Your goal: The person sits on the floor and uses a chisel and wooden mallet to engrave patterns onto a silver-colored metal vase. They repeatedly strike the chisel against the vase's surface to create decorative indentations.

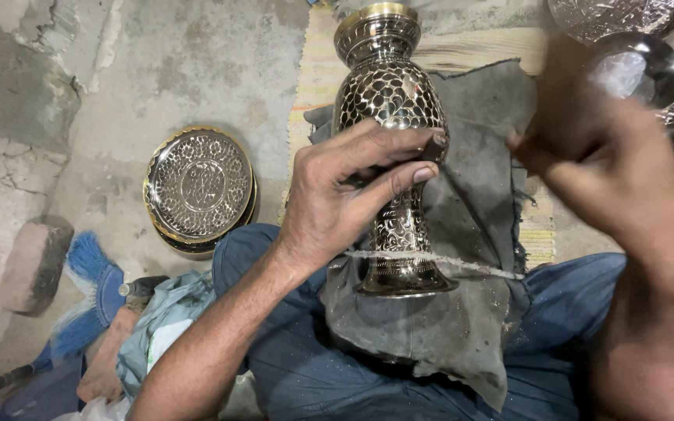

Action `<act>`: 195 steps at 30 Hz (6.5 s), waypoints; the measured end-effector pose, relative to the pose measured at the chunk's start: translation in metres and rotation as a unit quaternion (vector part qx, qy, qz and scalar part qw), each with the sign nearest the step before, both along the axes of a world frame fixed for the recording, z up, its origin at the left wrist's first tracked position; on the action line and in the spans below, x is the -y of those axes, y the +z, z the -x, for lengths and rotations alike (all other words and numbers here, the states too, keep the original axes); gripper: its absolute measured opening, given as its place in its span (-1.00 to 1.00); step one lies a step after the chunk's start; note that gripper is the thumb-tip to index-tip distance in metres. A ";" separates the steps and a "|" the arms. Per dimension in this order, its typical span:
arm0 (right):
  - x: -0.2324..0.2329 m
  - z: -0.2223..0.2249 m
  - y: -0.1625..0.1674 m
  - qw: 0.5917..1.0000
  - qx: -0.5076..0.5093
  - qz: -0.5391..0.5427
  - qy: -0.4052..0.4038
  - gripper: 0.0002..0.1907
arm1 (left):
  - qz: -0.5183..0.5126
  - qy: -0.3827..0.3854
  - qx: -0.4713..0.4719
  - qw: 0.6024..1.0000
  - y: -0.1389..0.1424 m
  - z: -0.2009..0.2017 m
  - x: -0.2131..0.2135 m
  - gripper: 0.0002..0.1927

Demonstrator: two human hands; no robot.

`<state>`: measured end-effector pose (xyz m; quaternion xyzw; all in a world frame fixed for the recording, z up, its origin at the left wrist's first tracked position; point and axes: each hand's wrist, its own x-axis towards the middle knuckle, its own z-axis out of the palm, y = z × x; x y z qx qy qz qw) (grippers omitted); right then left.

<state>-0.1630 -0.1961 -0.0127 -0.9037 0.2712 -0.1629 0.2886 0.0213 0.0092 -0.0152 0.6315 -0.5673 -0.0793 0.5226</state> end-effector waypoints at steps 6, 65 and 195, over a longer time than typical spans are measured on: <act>-0.004 -0.006 0.006 0.996 0.040 0.070 0.042 -0.58 | -0.029 0.021 0.001 0.999 -0.007 0.000 0.002 -0.66; 0.051 -0.055 -0.087 0.807 0.099 -0.561 0.155 0.02 | 0.021 0.195 -0.037 0.980 -0.045 -0.010 0.070 -0.62; -0.007 0.007 -0.030 0.983 0.171 -0.063 -0.018 -0.78 | -0.055 -0.012 0.148 0.987 0.020 0.013 0.016 -0.70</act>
